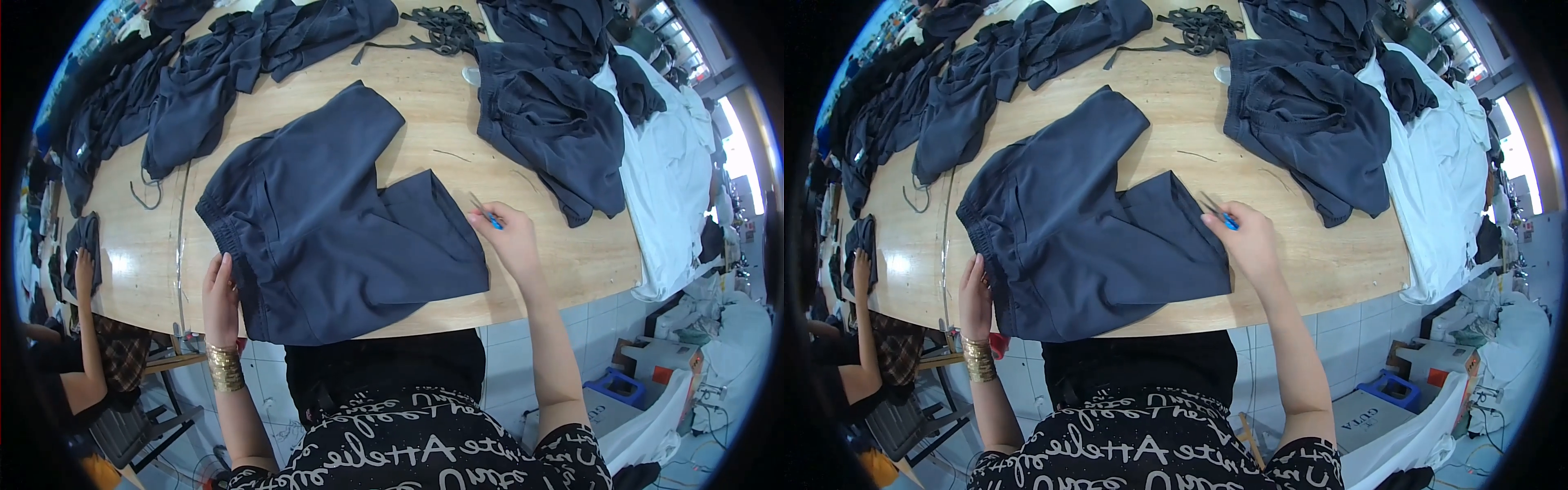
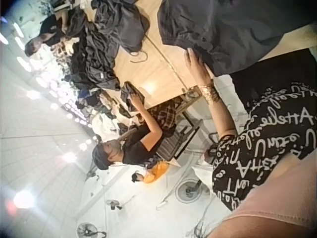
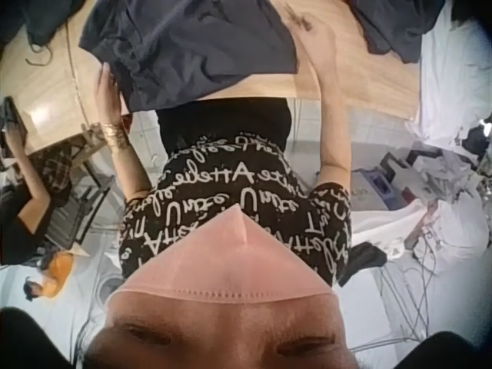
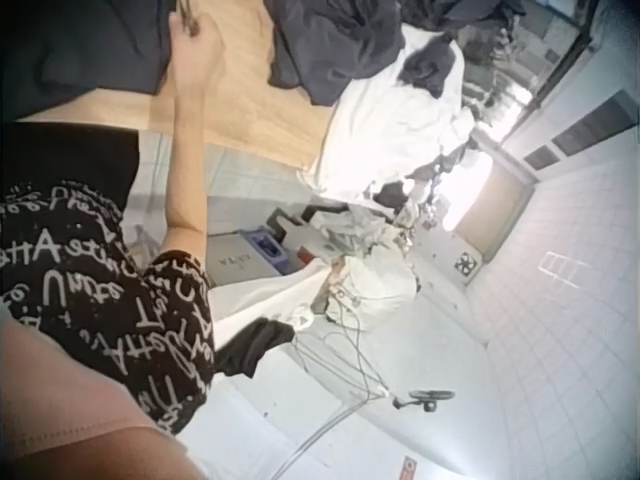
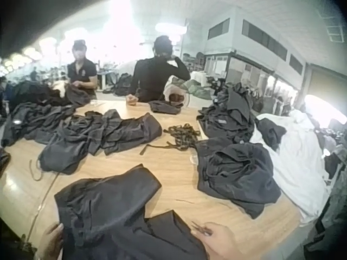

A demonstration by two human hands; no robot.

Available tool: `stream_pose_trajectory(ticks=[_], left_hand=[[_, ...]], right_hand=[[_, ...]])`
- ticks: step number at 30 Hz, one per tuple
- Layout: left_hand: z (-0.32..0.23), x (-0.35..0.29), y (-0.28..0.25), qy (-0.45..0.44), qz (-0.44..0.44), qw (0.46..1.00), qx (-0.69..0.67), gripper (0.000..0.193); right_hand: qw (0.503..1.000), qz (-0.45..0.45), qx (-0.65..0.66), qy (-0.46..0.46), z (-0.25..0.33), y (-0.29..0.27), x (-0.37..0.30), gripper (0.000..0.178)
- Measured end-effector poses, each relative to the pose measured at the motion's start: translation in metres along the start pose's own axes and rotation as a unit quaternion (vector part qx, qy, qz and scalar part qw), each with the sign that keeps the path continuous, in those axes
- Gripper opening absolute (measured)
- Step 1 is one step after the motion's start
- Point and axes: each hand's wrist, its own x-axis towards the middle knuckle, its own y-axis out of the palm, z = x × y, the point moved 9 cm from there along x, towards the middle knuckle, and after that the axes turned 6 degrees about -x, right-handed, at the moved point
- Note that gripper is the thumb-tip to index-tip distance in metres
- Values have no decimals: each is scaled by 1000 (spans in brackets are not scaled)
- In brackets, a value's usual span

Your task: Trimming loose threads from a pair of dark grey shorts using small blue snips in a factory setting.

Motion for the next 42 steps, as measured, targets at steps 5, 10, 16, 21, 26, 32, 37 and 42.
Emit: stream_pose_trajectory(ticks=[5,10,16,21,26,32,37,42], left_hand=[[-10,19,17,-25,56,991,-122,27],[-23,9,27,-17,70,993,-90,25],[-34,-15,-10,-11,106,984,140,35],[-118,0,29,312,-61,826,465,31],[-95,40,223,303,256,859,325,33],[-27,104,312,368,99,766,517,48],[-38,105,328,366,119,775,502,32],[-129,31,244,329,172,923,97,22]], right_hand=[[995,-18,69,-68,18,35,32,31],[993,-6,51,-105,27,49,39,28],[920,68,379,76,9,0,7,17],[996,-64,-25,-52,-15,-22,13,16],[982,-150,45,-106,19,-18,3,16],[988,-90,68,-103,30,-15,-17,14],[986,-95,118,-74,2,-28,-31,12],[983,-114,139,-38,-8,-44,-39,11]])
